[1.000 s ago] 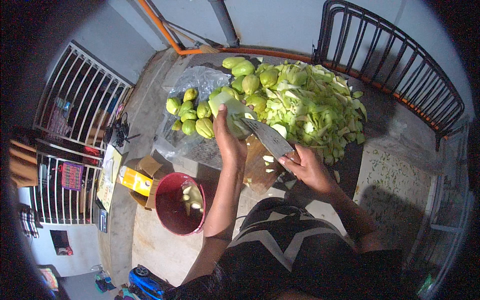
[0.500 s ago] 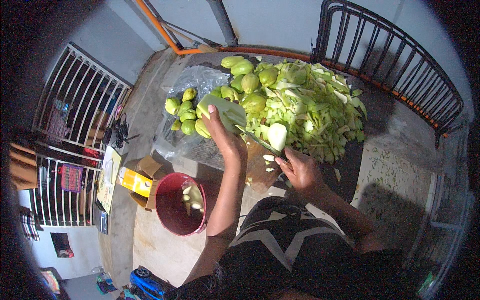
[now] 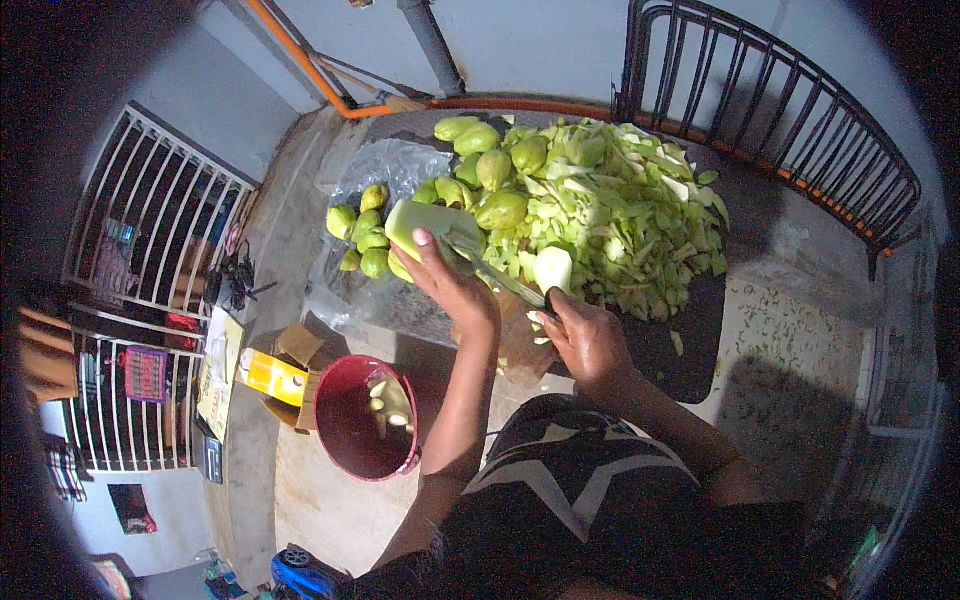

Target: The person peels green fruits using a knife over a wooden cutting board. The person holds each fruit in one hand and removes the skin with the other, placing the peeled fruit into a red bucket.

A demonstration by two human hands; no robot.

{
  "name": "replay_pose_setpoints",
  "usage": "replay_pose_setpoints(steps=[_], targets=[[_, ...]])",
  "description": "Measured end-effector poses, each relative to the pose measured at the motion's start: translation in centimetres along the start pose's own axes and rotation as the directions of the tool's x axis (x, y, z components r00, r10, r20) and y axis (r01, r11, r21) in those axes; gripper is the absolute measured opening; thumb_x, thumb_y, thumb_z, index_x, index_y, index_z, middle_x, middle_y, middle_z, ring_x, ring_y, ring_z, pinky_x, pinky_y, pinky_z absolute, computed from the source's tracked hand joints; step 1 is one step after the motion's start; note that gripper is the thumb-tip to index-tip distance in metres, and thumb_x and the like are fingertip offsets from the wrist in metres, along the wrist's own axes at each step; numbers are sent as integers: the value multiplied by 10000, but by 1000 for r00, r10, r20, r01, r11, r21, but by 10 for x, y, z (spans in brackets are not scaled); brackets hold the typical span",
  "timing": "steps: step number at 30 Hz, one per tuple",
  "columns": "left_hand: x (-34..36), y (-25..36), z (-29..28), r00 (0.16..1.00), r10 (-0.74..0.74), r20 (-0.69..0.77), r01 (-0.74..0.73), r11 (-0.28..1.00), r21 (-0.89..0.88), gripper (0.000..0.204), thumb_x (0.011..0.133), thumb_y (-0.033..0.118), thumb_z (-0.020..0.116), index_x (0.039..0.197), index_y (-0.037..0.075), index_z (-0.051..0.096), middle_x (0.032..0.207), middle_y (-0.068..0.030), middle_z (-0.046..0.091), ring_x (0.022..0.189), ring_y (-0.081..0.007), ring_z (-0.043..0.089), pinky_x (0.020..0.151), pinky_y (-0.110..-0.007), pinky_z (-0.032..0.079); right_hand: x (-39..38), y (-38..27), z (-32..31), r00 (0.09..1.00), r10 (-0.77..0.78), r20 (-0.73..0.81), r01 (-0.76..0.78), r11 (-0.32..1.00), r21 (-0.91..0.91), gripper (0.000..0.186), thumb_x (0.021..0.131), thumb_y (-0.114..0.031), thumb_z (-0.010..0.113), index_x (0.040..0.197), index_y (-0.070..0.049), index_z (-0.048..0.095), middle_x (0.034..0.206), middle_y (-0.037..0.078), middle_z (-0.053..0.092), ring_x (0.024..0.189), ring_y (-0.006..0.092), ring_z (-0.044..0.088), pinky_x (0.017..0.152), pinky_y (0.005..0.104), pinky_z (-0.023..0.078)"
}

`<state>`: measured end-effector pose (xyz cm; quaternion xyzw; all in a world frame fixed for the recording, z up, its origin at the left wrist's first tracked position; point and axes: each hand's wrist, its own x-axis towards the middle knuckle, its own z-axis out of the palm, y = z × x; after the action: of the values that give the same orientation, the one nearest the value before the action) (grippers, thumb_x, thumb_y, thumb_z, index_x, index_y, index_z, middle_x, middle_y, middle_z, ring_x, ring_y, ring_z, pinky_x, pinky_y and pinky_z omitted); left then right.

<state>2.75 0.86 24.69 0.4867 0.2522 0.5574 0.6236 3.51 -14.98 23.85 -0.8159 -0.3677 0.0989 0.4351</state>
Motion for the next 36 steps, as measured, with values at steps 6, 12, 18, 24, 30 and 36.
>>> replay_pose_setpoints(steps=[6, 12, 18, 24, 30, 36], targets=[[8, -4, 0, 985, -130, 112, 163, 912, -376, 554, 902, 423, 488, 1236, -2, 362, 1132, -162, 538, 1035, -292, 554, 920, -388, 419, 3, 0, 2, 982, 184, 37, -187, 936, 298, 267, 889, -157, 570, 1083, 14, 502, 779, 150, 582, 717, 187, 577, 657, 301, 462], [16, 11, 7, 984, -112, 140, 161, 900, -406, 564, 885, 461, 488, 1241, 33, 402, 1123, -155, 555, 1066, -309, 543, 903, -425, 444, 7, 50, 8, 956, 231, -183, -98, 835, 541, 245, 874, -140, 599, 1031, 32, 522, 864, 79, 622, 796, 99, 559, 705, 276, 450], [22, 14, 8, 915, -228, 332, 375, 782, -498, 585, 887, 497, 460, 1261, 55, 380, 1145, -193, 542, 1041, -384, 554, 906, -465, 456, 2, 5, -44, 960, 200, 198, -276, 803, 527, 179, 862, -126, 615, 926, 0, 505, 637, -17, 521, 528, 47, 464, 474, 223, 365], [27, 18, 11, 895, -193, 402, 396, 761, -514, 593, 892, 511, 444, 1261, 52, 377, 1147, -209, 534, 1038, -400, 550, 902, -472, 455, -2, 24, -50, 952, 184, 245, -288, 812, 508, 247, 870, -186, 605, 1018, -12, 509, 579, -30, 471, 468, 61, 412, 428, 249, 320], [28, 17, 16, 892, -150, 427, 372, 780, -503, 593, 898, 515, 430, 1258, 47, 377, 1165, -224, 519, 1045, -410, 542, 927, -482, 432, 2, 12, -44, 971, 199, 136, -241, 823, 515, 174, 854, -116, 625, 898, -14, 491, 587, -18, 478, 449, 46, 415, 411, 225, 322], [27, 16, 18, 901, -151, 406, 358, 788, -502, 585, 900, 513, 427, 1253, 48, 392, 1175, -230, 517, 1055, -421, 534, 935, -485, 421, 2, 14, -44, 985, 138, 105, -172, 853, 493, 218, 854, -125, 630, 972, 5, 500, 609, -14, 492, 453, 44, 416, 414, 227, 332]])
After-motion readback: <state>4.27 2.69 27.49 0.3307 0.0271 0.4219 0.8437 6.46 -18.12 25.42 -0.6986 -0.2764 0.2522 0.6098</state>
